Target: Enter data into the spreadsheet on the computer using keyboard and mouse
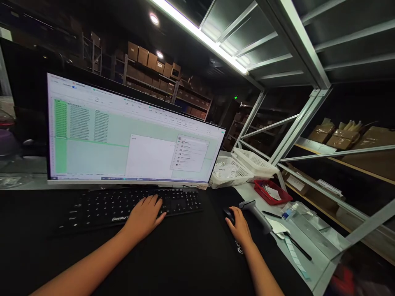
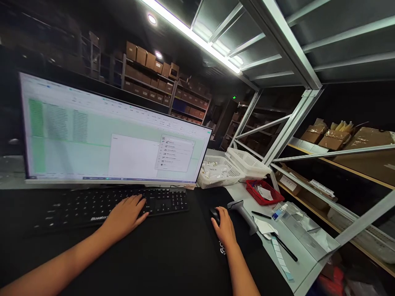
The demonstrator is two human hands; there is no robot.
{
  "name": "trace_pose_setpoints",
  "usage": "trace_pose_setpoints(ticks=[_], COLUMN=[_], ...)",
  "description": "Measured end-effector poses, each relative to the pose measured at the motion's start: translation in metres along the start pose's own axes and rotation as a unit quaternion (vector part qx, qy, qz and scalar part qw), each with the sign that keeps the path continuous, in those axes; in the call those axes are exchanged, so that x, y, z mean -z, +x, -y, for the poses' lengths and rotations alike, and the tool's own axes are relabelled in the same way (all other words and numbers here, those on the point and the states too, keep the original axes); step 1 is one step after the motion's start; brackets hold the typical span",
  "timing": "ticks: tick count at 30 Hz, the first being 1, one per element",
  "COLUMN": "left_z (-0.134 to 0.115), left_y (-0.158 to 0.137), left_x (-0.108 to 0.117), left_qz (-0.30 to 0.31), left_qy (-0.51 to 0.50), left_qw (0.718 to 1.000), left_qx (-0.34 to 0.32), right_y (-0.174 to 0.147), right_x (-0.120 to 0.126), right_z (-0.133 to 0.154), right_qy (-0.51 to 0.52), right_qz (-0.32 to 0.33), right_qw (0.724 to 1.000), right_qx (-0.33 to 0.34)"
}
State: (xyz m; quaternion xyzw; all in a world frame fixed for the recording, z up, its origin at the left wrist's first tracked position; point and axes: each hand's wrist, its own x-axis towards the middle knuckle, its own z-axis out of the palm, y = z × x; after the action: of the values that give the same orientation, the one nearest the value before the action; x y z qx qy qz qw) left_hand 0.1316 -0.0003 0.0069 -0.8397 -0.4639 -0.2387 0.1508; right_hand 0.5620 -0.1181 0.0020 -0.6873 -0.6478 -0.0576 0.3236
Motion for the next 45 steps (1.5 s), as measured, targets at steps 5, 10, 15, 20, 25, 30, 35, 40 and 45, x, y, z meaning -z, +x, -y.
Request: trace_pose_setpoints(ticks=[5,10,15,20,25,30,35,40,45], left_z=[-0.001,0.000,0.000,0.000,-0.001,0.001,0.001,-0.005,-0.009], left_y=[0.000,0.000,0.000,0.000,-0.001,-0.001,0.000,0.000,0.000], left_x=[0.001,-0.001,-0.005,-0.003,-0.005,-0.006,-0.001,0.009,0.018], left_qz=[0.006,0.000,-0.008,0.005,-0.011,-0.020,-0.006,0.012,0.040], left_qy=[0.014,0.005,0.003,0.021,0.022,0.006,-0.012,-0.024,-0.004], left_qw=[1.000,1.000,1.000,1.000,1.000,1.000,1.000,1.000,0.999], left_qx=[-0.001,-0.004,-0.001,-0.002,-0.004,-0.007,0.001,0.016,0.021], right_y=[0.000,0.001,0.001,0.001,0.001,0.001,0.000,-0.001,-0.002], right_x=[0.004,0.007,0.008,0.008,0.008,0.008,0.006,0.003,-0.002], right_z=[0.005,0.009,0.010,0.010,0.010,0.010,0.007,0.000,-0.006], right_qy=[-0.018,-0.031,-0.027,-0.023,-0.023,-0.025,-0.026,-0.008,0.004], right_qz=[0.024,0.042,0.040,0.047,0.044,0.041,0.037,0.028,0.034], right_qw=[0.999,0.998,0.998,0.998,0.998,0.998,0.998,1.000,0.999], right_qx=[-0.021,-0.031,-0.031,-0.035,-0.033,-0.035,-0.033,-0.007,0.011])
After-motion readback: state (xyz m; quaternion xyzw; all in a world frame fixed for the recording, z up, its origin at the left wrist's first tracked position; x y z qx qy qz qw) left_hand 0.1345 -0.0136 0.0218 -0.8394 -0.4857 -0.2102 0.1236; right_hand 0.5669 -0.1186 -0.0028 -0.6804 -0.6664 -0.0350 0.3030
